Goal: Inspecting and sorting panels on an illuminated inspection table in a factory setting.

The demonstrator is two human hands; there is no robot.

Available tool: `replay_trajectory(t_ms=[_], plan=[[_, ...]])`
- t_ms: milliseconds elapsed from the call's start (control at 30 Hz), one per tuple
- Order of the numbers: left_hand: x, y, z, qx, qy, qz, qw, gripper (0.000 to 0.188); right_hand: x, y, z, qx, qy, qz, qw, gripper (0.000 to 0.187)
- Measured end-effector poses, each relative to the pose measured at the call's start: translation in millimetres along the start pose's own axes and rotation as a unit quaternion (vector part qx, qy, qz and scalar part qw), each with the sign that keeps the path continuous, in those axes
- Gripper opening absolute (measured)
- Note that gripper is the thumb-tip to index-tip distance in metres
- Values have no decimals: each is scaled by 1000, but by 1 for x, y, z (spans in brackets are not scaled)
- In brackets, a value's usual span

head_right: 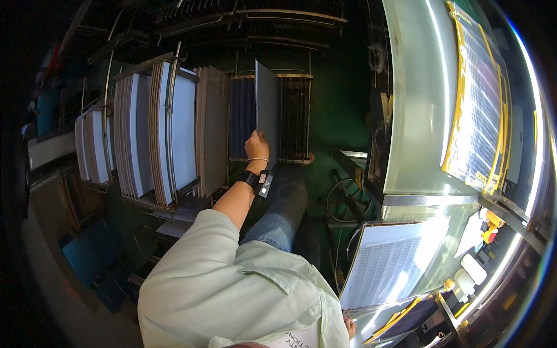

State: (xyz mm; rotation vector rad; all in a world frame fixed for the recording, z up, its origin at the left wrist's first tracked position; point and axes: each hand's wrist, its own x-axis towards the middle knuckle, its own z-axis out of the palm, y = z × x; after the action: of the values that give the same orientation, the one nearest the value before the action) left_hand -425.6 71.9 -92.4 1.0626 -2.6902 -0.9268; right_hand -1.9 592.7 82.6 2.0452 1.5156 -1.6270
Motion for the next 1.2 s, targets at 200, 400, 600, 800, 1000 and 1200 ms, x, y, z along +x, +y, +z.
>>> replay_trajectory(t_ms=[200, 400, 600, 800, 1000, 1200], plan=[[7, 0, 4, 25, 15, -11, 1000, 17, 6, -3, -1, -4, -2, 1, 1000, 20], [3, -8, 4, 6, 12, 0, 1000, 19, 6, -2, -5, -6, -4, 2, 1000, 19], [6, 0, 3, 32, 14, 8, 999, 16, 7, 2, -10, -3, -7, 3, 1000, 18], [5, 2, 4, 33, 8, -1, 999, 16, 6, 8, -14, 5, -5, 6, 1000, 17], [2, 7, 5, 36, 7, 11, 999, 16, 3, 11, -19, 13, -6, 8, 1000, 16], [9, 8, 12, 53, 37, 12, 998, 18, 2, 18, -31, 12, -15, 13, 1000, 15]])
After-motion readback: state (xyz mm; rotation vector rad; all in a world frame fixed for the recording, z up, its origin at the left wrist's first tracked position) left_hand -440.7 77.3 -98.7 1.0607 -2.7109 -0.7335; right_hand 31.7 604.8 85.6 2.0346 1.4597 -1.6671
